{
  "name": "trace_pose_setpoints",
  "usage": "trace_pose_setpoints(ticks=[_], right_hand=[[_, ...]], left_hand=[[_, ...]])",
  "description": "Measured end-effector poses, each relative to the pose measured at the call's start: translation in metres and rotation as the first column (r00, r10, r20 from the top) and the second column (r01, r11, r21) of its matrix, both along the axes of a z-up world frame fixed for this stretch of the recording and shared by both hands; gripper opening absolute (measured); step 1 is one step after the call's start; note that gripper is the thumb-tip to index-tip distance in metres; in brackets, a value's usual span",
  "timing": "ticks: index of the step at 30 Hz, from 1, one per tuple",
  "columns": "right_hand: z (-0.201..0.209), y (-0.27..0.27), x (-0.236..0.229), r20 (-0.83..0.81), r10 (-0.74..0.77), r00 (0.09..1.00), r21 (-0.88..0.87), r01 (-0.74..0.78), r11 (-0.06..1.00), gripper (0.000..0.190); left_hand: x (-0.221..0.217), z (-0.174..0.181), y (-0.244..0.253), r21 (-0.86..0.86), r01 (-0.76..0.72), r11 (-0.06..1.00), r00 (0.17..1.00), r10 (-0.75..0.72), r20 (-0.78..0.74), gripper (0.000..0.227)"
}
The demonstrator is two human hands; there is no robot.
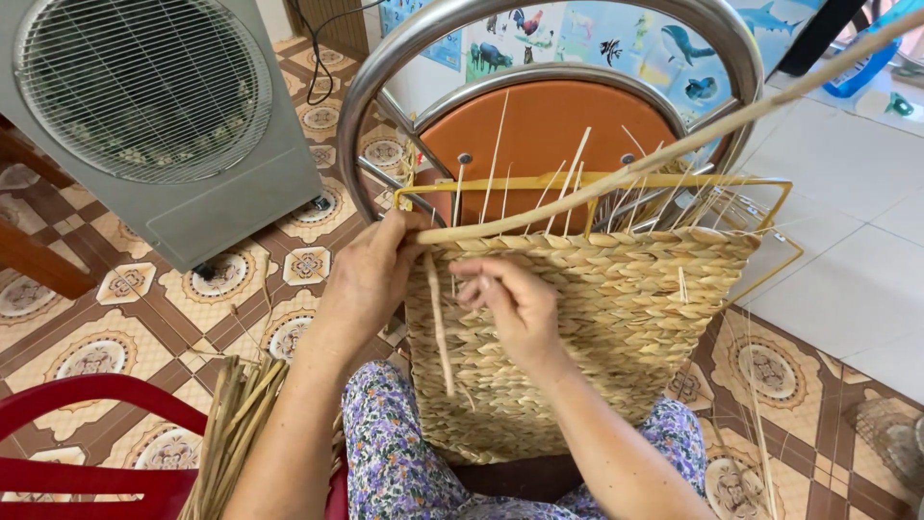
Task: The person is weaving dried plant stalks (likely water hyacinth) onto a metal frame to create a basket or mat.
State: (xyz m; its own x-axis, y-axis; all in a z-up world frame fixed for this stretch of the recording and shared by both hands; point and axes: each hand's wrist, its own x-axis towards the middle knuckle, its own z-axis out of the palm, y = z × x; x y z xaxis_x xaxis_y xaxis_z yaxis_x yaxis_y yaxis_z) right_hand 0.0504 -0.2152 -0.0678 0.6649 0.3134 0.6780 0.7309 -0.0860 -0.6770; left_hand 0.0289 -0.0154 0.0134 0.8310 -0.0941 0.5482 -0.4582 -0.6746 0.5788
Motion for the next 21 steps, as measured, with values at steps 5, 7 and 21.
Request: trace_pose_setpoints(ticks=[5,7,21], right_hand=[[0.063,0.014,0.013,-0.083,-0.235,0.968,-0.278,0.204,0.939,0.03],[0.063,0.026,0.016,0.015,-0.229,0.973,-0.277,0.224,0.934,0.024],[0.094,0.006,-0.027,0.516,-0.283,0.809,-0.238,0.452,0.86,0.026]], left_hand=[[-0.003,0.001,0.018,-0.156,0.235,0.959,0.965,-0.25,-0.079,0.015],[0.003,-0.003,0.022,-0.176,0.23,0.957,0.963,-0.25,-0.101,0.014],[0.011,0.015,0.005,0.129,0.053,0.99,0.998,-0.059,0.036,0.012]])
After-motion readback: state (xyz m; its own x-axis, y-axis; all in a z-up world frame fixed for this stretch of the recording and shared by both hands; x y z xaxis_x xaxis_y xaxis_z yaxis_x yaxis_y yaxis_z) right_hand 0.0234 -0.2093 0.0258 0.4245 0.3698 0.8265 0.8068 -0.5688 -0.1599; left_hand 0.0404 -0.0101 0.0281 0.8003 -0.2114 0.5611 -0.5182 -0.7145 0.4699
